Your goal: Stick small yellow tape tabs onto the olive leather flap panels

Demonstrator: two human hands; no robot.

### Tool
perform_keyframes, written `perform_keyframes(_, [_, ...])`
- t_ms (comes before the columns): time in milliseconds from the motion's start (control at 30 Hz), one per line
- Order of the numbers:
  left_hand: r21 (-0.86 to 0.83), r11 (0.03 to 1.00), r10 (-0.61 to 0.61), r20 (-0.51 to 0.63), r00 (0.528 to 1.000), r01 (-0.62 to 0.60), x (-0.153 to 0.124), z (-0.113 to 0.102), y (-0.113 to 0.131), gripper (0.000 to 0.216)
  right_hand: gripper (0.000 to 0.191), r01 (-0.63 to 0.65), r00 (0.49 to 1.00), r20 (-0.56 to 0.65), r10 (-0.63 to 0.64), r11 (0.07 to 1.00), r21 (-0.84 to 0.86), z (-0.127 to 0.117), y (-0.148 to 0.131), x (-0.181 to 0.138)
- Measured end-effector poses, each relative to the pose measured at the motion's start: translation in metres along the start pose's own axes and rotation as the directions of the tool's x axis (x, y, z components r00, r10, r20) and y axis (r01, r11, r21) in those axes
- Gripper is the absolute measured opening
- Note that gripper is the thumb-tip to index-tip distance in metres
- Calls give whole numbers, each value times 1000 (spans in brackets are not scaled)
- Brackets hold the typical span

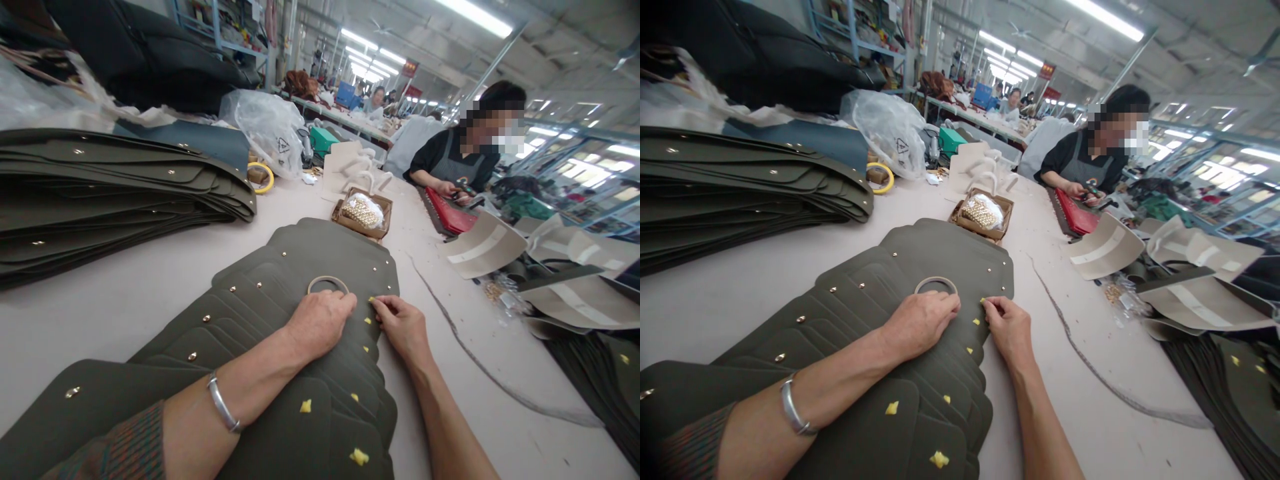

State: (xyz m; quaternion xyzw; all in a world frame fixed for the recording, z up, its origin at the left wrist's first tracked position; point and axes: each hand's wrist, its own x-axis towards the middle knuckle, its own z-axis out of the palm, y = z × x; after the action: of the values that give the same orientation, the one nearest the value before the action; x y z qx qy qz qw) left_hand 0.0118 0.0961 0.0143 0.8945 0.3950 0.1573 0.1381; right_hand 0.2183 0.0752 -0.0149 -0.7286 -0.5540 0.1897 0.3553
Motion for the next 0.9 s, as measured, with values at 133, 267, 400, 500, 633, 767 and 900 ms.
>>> perform_keyframes(133, [-11,1000,1,1,1000,-1,0,-1,1,15,29,66,997,-23,-72,980,-188,4,-7,8])
perform_keyframes(267, [-35,999,11,-11,1000,-11,0,-1,0,14,26,76,997,-4,-80,961,-267,8,-15,14])
perform_keyframes(400, [-58,998,26,-67,997,-30,0,-2,-2,13,27,100,991,113,-69,950,-296,3,-22,10])
perform_keyframes(500, [-81,995,39,-136,990,-50,0,-3,-5,14,31,135,954,296,-56,958,-254,-8,-23,2])
perform_keyframes(633, [-139,987,55,-163,985,-78,-1,-3,-6,16,32,139,950,297,-98,983,-120,-18,-20,-8])
perform_keyframes(767, [-185,978,65,-181,981,-98,-1,-5,-4,17,26,164,982,71,-176,975,153,-19,-24,-16])
perform_keyframes(900, [-189,975,81,-184,979,-116,-1,-6,-3,35,19,382,917,53,-395,910,163,-15,-36,-23])
